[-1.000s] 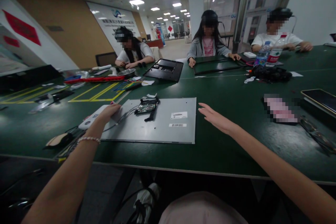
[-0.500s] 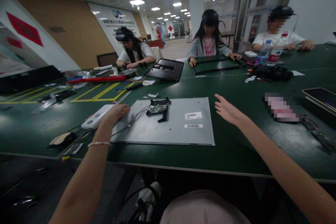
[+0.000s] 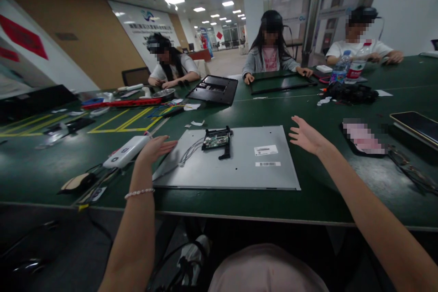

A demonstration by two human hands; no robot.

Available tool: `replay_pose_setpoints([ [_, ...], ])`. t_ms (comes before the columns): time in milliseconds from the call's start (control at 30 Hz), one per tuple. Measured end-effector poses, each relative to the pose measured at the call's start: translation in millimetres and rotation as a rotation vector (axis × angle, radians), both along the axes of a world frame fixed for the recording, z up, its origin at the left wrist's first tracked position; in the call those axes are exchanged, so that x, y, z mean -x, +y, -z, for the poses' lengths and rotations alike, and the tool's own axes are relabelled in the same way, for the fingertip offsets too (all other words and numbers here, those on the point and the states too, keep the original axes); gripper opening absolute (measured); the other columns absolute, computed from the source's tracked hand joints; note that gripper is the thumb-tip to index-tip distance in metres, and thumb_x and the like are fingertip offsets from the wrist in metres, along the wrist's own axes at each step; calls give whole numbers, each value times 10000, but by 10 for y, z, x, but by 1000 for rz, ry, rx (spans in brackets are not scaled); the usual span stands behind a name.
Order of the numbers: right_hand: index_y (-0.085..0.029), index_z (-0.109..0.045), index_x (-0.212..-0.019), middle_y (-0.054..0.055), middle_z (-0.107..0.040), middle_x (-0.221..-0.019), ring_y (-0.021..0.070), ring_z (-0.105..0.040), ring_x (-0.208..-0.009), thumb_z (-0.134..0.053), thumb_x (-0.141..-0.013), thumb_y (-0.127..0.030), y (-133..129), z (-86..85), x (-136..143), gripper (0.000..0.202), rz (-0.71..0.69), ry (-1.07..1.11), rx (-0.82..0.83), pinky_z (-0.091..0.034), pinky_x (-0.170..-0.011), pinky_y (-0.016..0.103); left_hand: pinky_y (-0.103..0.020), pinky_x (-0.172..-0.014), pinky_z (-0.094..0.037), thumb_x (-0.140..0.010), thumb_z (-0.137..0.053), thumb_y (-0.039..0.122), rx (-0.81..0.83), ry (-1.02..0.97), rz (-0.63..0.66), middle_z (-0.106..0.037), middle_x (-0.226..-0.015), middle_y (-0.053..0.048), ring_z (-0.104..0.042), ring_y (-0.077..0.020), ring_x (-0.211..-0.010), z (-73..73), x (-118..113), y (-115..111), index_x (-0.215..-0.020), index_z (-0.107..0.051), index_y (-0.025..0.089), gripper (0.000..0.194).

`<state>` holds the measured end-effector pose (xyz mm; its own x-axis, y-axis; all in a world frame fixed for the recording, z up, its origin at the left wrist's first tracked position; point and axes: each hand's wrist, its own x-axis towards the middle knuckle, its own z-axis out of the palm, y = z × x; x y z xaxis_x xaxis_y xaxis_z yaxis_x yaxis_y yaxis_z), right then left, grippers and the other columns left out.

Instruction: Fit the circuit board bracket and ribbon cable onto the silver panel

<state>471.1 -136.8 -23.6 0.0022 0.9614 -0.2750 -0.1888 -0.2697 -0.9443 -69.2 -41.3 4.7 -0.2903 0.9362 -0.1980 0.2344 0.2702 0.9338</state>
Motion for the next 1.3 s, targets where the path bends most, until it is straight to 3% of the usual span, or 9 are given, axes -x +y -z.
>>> replay_pose_setpoints([
  [333, -341, -103, -1521, 163, -130, -1591, 346, -371, -1358, -382, -858, -687, -10, -7, -104, 799, 75, -85, -7, -383, -1028, 555, -302, -713, -583, -921, -517, 243, 68, -172, 76, -714, -969, -209, -719, -223, -811, 20, -79, -17, -1233, -508, 91, 347],
  [533, -362, -185, -1497, 118, -141, -1601, 353, -459, -1299, -409, -881, -642, -29, -4, -180, 713, 158, -249, -27, -409, -1019, 550, -338, -725, -589, -935, -501, 306, 114, -255, 162, -703, -1028, -218, -718, -244, -851, 26, -153, -32, -1173, -561, 107, 316],
  [733, -400, -172, -1492, 58, -204, -1595, 332, -537, -1232, -376, -883, -682, -34, 32, -257, 702, 240, -436, -48, -364, -1046, 593, -338, -729, -587, -943, -484, 321, 161, -313, 258, -699, -1057, -206, -708, -253, -907, 6, -282, -79, -1246, -532, 120, 366],
  [1000, -366, -167, -1513, 99, -287, -1561, 337, -514, -1256, -338, -858, -746, 7, 105, -474, 776, 267, -511, 1, -375, -1040, 579, -370, -775, -574, -943, -478, 401, 195, -391, 441, -656, -1159, -229, -671, -287, -1025, -21, -394, -137, -1342, -473, 136, 478],
  [1300, -347, -99, -1530, 143, -209, -1583, 356, -490, -1259, -278, -873, -747, 5, 133, -607, 790, 284, -584, -2, -413, -986, 498, -471, -850, -539, -922, -488, 487, 209, -466, 561, -614, -1233, -237, -626, -325, -1108, -91, -508, -218, -1451, -356, 186, 622],
])
